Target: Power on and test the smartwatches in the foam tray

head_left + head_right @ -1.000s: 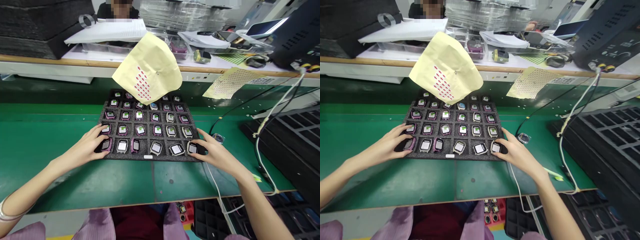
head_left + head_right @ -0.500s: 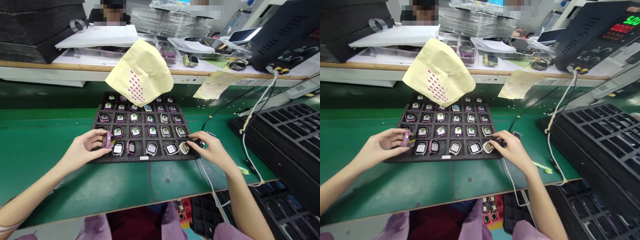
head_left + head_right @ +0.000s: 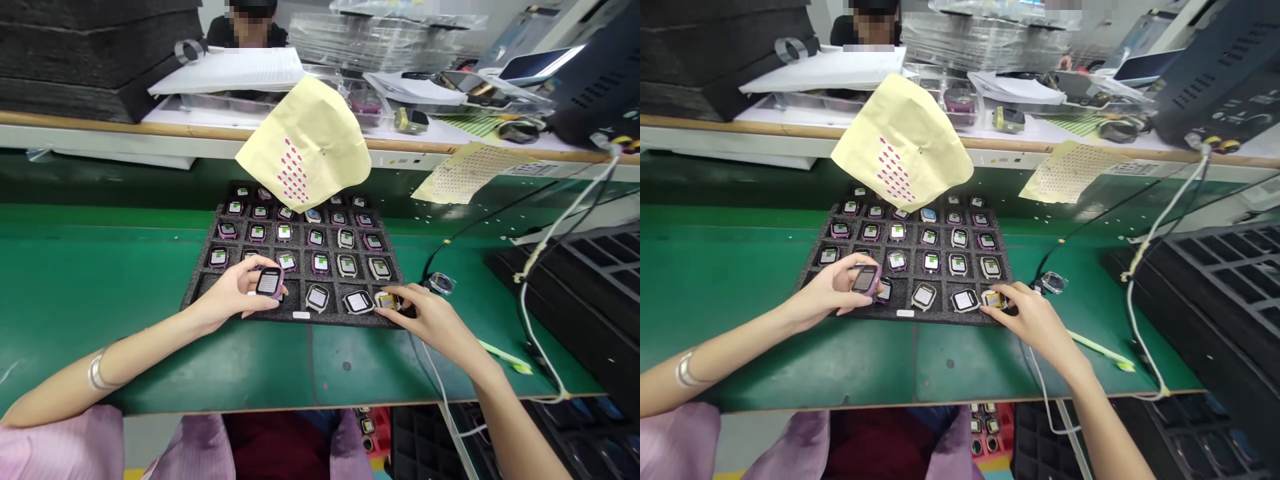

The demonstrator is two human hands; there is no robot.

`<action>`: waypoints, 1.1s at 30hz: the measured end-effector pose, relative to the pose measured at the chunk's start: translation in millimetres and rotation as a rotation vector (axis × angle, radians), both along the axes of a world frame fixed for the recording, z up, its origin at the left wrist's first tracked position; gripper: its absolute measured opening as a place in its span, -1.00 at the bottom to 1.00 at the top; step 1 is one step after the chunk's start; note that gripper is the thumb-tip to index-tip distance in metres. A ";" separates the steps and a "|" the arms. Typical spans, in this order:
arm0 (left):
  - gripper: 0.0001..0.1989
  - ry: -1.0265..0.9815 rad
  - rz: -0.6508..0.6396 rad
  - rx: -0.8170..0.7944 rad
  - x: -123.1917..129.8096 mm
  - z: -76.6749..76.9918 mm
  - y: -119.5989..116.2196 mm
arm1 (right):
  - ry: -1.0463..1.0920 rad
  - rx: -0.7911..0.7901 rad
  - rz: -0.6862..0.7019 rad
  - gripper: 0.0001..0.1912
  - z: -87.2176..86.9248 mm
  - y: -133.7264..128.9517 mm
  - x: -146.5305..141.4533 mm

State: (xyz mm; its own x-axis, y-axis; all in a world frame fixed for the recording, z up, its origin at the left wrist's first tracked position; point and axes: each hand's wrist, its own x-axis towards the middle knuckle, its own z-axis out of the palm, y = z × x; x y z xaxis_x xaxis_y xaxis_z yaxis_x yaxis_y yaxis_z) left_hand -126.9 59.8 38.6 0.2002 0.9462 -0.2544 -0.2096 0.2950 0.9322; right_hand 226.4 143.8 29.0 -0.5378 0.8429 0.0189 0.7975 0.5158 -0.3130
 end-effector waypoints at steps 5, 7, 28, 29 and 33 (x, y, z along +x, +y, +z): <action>-0.43 -0.029 -0.010 0.023 3.0 -2.4 -2.4 | 0.031 -0.040 -0.019 -0.63 3.1 -3.2 -8.7; -0.42 -0.078 -0.022 0.002 3.2 -1.3 -4.4 | 0.079 -0.038 -0.057 -0.65 1.5 -5.4 -8.2; -0.57 -0.501 -0.133 -0.187 1.6 6.2 -3.9 | 1.084 -0.977 0.027 -0.38 24.9 -27.9 -107.3; -0.53 -0.484 -0.116 -0.179 1.7 6.3 -4.0 | 1.083 -0.977 0.035 -0.41 24.6 -28.6 -110.3; -0.41 -0.451 -0.082 -0.164 4.6 6.5 -5.8 | 1.061 -1.060 0.060 -0.43 21.5 -32.3 -117.7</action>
State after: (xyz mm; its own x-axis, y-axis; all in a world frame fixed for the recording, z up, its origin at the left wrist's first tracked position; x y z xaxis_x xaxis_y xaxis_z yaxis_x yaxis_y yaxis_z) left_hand -122.3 54.0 45.1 0.3971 0.8773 -0.2697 -0.5520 0.4630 0.6935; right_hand 108.6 111.5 50.4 -0.6990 0.6928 -0.1770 -0.0473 -0.2918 -0.9553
